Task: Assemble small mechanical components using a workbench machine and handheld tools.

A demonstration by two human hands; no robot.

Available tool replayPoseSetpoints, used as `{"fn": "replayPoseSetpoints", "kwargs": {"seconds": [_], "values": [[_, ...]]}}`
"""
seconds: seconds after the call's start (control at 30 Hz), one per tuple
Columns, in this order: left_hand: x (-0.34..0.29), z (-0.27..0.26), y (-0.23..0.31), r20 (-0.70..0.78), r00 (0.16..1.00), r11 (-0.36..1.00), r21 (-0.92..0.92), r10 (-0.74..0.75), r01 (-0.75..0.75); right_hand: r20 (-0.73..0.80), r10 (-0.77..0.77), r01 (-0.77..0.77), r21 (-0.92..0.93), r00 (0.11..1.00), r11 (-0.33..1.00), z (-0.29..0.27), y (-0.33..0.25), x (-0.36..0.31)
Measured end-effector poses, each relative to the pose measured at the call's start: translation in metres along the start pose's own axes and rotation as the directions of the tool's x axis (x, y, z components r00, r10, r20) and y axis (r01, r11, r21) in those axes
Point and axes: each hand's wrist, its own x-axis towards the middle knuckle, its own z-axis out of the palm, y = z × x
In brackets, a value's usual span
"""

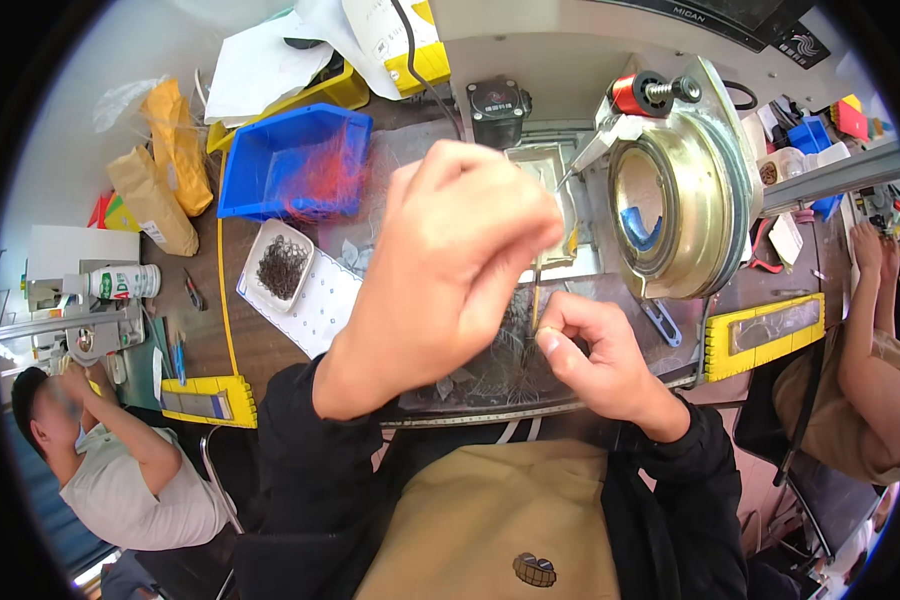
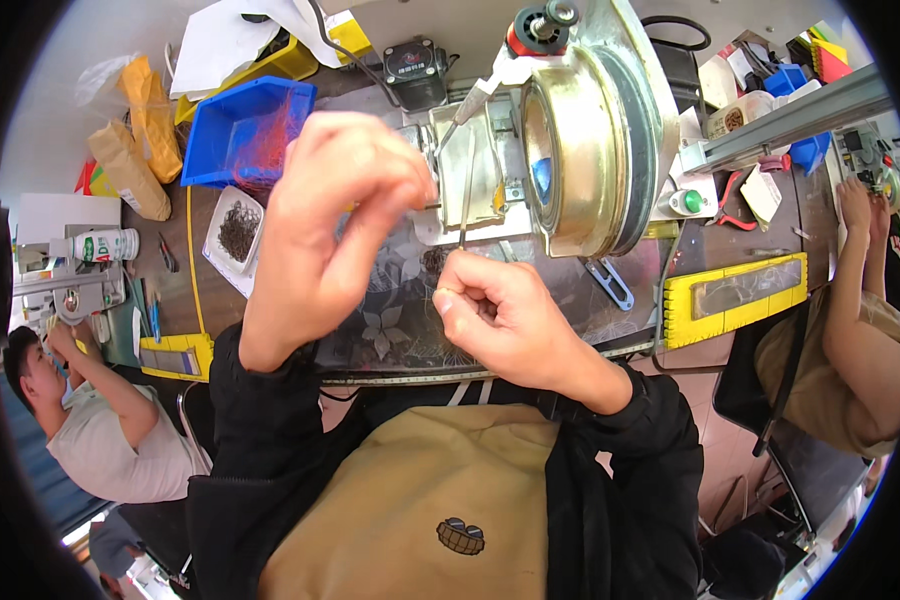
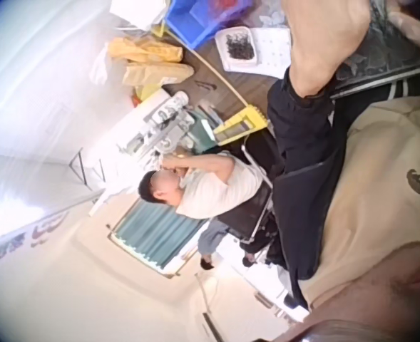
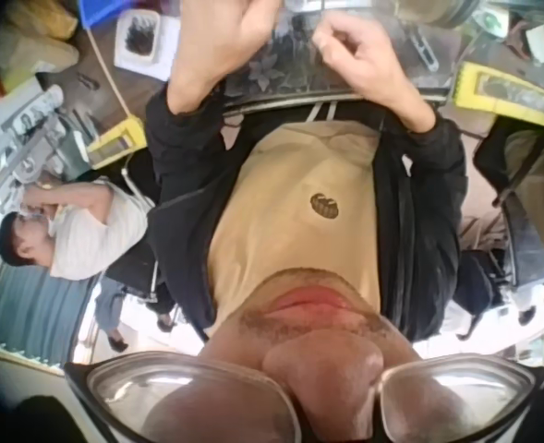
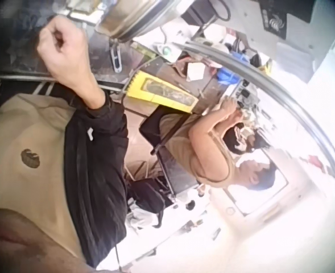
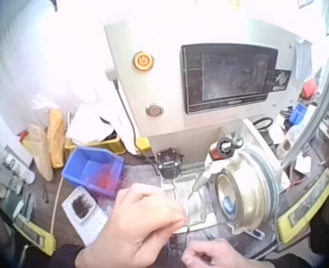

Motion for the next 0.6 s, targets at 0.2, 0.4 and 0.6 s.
{"fn": "replayPoseSetpoints", "kwargs": {"seconds": [0.2, 0.4, 0.6], "values": [[-0.028, -0.019, 0.016, 0.215, 0.975, 0.999, 0.019, -0.051, 0.048, -0.017, -0.029, 0.030, 0.041, 0.999, 0.999, 0.002, 0.000, 0.008], [-0.054, -0.002, -0.026, -0.181, 0.974, 0.928, -0.367, -0.134, 0.059, -0.192, -0.175, 0.204, 0.144, 0.966, 0.968, 0.008, 0.006, 0.039], [-0.056, 0.021, -0.060, -0.198, 0.911, 0.627, -0.775, -0.362, 0.081, -0.354, -0.330, 0.338, -0.041, 0.875, 0.940, 0.009, 0.009, 0.060]]}}
